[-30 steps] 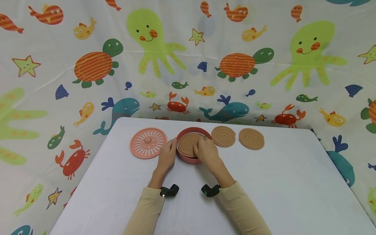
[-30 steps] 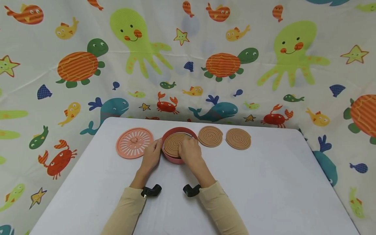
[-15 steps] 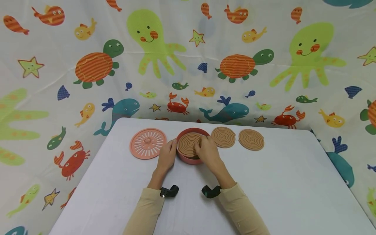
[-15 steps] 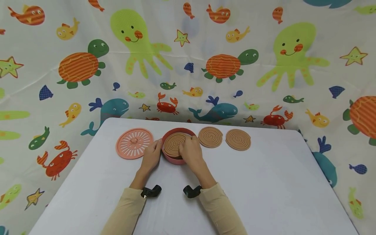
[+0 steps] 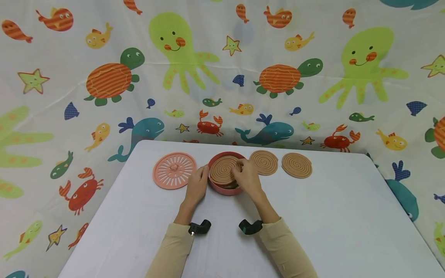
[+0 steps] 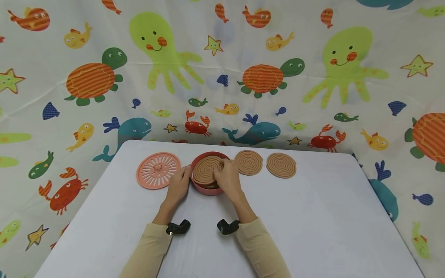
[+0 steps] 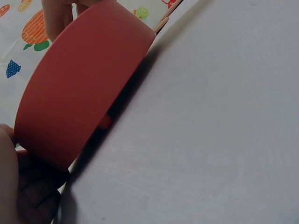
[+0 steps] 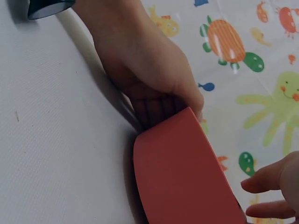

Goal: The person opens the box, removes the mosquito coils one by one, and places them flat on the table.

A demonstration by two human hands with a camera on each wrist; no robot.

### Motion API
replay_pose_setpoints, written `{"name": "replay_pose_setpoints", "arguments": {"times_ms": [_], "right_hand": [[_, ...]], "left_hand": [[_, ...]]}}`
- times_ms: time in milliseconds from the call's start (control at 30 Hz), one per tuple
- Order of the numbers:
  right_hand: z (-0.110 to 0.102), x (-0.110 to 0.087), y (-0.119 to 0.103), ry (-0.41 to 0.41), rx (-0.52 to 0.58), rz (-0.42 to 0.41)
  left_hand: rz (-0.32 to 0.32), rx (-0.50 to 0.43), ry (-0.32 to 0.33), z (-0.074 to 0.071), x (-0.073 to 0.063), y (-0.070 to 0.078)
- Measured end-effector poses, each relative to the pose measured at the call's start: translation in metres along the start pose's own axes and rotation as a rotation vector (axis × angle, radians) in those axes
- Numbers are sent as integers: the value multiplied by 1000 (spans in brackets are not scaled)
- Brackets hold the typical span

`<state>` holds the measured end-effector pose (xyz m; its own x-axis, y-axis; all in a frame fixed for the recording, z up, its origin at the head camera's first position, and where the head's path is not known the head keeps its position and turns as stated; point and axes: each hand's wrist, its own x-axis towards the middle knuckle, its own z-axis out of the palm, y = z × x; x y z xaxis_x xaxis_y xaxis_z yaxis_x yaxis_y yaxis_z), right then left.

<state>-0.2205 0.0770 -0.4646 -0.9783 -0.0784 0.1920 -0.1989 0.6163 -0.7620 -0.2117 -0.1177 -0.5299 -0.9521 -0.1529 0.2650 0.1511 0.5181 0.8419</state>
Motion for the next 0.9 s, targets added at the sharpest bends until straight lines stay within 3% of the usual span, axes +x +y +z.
{"name": "replay_pose_setpoints", "arguments": {"times_ms": [667,900], "right_hand": [[-6,2,-1,-50,150,129],[-6,4,1,-61,153,158]], "left_hand": [[-11,-7,-6,-2,-1,3],[-9,-3,-5,-1,-2,2]]}}
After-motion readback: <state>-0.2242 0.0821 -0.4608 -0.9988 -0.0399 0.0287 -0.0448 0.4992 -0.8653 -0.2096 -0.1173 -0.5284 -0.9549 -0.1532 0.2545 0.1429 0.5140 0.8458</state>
